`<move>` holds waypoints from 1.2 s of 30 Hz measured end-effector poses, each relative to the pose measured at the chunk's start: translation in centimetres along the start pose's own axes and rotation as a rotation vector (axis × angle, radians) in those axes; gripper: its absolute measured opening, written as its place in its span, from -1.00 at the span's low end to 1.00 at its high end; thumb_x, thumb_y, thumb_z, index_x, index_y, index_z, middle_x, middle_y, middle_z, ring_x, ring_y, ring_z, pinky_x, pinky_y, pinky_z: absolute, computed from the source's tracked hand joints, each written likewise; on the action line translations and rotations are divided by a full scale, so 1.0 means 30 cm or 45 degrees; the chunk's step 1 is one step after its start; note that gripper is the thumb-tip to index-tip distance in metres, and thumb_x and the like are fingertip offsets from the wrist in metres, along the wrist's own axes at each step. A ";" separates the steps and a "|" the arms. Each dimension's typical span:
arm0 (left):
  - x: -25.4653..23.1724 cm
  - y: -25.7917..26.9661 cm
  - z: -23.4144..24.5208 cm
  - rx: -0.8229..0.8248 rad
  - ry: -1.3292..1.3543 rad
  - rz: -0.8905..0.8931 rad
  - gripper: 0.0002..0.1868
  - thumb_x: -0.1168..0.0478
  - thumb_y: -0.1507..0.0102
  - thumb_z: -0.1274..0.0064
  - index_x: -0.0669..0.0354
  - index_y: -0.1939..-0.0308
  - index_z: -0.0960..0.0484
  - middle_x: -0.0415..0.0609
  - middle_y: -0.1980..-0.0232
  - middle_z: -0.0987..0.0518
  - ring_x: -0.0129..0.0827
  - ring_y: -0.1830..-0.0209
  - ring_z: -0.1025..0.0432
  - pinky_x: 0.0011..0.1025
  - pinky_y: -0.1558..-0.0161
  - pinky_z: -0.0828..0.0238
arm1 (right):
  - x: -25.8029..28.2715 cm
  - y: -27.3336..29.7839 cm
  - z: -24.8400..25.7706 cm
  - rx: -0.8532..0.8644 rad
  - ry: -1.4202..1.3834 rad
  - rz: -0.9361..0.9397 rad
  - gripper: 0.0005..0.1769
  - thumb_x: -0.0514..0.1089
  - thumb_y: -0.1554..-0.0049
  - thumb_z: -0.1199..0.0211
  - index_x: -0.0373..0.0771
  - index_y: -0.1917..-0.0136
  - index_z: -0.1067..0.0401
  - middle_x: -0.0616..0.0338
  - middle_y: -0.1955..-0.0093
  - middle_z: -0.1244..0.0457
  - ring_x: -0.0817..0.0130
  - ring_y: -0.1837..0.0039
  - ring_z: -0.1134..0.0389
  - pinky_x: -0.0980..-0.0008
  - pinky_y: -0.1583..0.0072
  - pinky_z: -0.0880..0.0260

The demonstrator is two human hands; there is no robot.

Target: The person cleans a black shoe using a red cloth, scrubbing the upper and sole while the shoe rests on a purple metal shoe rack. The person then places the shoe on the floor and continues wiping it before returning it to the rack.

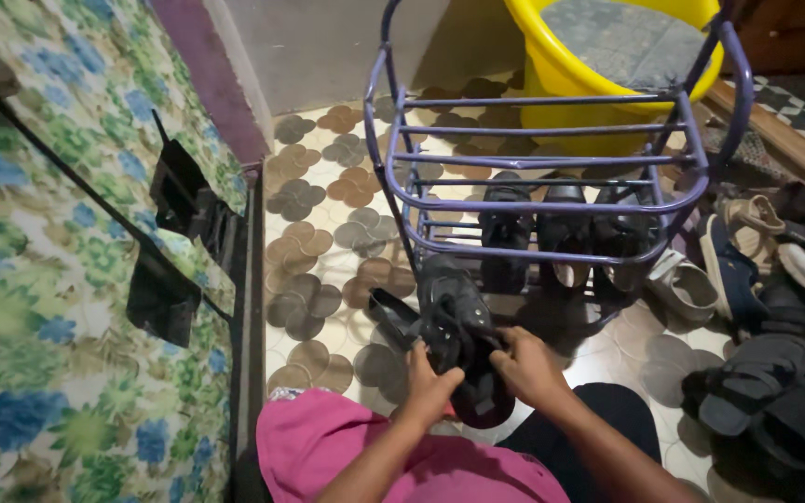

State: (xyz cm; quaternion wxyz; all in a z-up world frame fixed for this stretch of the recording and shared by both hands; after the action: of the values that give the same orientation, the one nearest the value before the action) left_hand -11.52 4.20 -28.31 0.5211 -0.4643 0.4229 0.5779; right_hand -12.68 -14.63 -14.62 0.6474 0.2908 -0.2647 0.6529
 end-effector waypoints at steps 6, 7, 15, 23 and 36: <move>0.135 -0.092 -0.026 0.045 0.005 0.120 0.05 0.14 0.11 -0.30 0.34 -0.42 -0.21 0.27 -0.34 -0.30 0.05 -0.35 -0.29 -0.20 -0.35 -0.26 | -0.027 -0.052 -0.036 0.047 0.184 -0.028 -0.57 -0.06 -0.02 -0.22 -0.27 -0.13 -0.54 -0.10 -0.02 -0.37 -0.03 -0.09 -0.41 0.09 -0.12 -0.36; 0.155 -0.115 -0.032 0.054 -0.037 0.153 0.06 0.12 0.09 -0.32 0.34 -0.43 -0.21 0.28 -0.36 -0.28 0.06 -0.37 -0.26 -0.20 -0.36 -0.24 | -0.054 -0.068 -0.051 0.095 0.148 -0.151 -0.58 -0.05 -0.04 -0.20 -0.27 -0.13 -0.54 -0.12 0.01 -0.39 -0.03 -0.06 -0.45 0.09 -0.11 -0.39; -0.055 -0.340 -0.002 -0.097 -0.171 0.052 0.01 0.06 0.06 -0.26 0.28 -0.45 -0.28 0.36 -0.39 -0.32 0.17 -0.40 -0.26 -0.15 -0.40 -0.19 | -0.261 -0.341 -0.233 -0.158 -0.196 -0.298 -0.56 -0.14 -0.06 -0.15 -0.21 -0.21 -0.50 -0.20 -0.01 -0.43 -0.06 -0.05 -0.51 0.09 -0.14 -0.45; -0.797 -0.442 0.227 -0.304 -0.859 -1.370 -0.23 -0.15 -0.29 -0.15 -0.04 -0.50 -0.25 0.10 -0.59 -0.16 0.05 -0.62 -0.01 0.01 -0.57 0.15 | -0.410 -0.642 -0.402 -0.385 -0.031 -0.223 -0.60 -0.12 -0.13 -0.16 -0.25 -0.22 -0.49 -0.24 -0.12 -0.39 -0.15 -0.20 -0.42 0.05 -0.22 -0.41; -0.762 -0.807 0.086 0.321 -1.015 -0.749 -0.49 -0.25 -0.40 0.24 -0.14 0.13 -0.77 0.12 0.21 -0.70 0.10 0.13 -0.55 0.02 0.02 -0.43 | -0.357 -0.912 -0.500 -0.639 -0.072 -0.200 -0.52 0.00 -0.12 -0.20 -0.19 -0.28 -0.43 -0.17 -0.26 -0.34 -0.24 -0.31 -0.31 -0.01 -0.29 -0.32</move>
State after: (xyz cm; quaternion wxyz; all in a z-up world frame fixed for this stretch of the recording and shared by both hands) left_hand 12.92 4.31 -5.54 0.8345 -0.2409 0.1091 0.4834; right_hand 14.02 -10.60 -33.55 0.7402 0.1591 -0.4130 0.5062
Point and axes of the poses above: each hand's wrist, its own y-axis away from the middle knuckle, its own z-axis out of the back of the hand, x = y × z, the point moved 3 cm from there along -y, towards the middle knuckle
